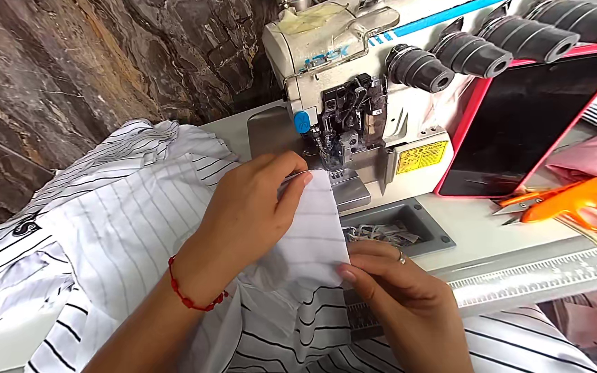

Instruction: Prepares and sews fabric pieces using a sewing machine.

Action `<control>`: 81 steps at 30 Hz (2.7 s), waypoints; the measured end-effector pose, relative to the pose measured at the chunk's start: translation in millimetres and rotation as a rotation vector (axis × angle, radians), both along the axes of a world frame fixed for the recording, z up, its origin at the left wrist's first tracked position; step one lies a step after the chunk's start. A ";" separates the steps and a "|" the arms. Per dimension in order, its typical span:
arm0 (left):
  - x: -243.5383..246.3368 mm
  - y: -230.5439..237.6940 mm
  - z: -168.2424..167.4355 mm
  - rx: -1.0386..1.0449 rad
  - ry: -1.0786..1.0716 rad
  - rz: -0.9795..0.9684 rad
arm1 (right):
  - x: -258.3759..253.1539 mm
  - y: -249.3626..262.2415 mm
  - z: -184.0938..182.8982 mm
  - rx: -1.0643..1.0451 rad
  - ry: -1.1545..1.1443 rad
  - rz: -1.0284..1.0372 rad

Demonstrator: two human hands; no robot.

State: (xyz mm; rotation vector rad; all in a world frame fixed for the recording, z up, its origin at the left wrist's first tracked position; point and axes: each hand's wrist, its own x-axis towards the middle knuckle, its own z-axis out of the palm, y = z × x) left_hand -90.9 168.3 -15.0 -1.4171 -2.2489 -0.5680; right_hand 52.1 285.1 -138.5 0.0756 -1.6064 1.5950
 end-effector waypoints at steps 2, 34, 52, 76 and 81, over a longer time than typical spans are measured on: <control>-2.3 0.3 0.7 -0.005 0.011 -0.009 | 1.9 1.0 0.0 0.008 -0.003 -0.009; -9.2 1.1 8.6 -0.034 -0.031 -0.090 | 7.8 -0.3 14.2 -0.219 -0.087 0.116; 2.5 8.8 2.1 -0.058 0.264 -0.161 | 8.2 -0.2 18.9 -0.358 -0.238 0.211; 66.9 26.2 -43.6 0.083 0.110 0.105 | 8.6 -2.1 21.4 -0.221 -0.102 0.000; 43.9 -2.7 -34.3 0.097 0.042 -0.151 | 5.9 0.8 23.9 -0.239 -0.148 0.004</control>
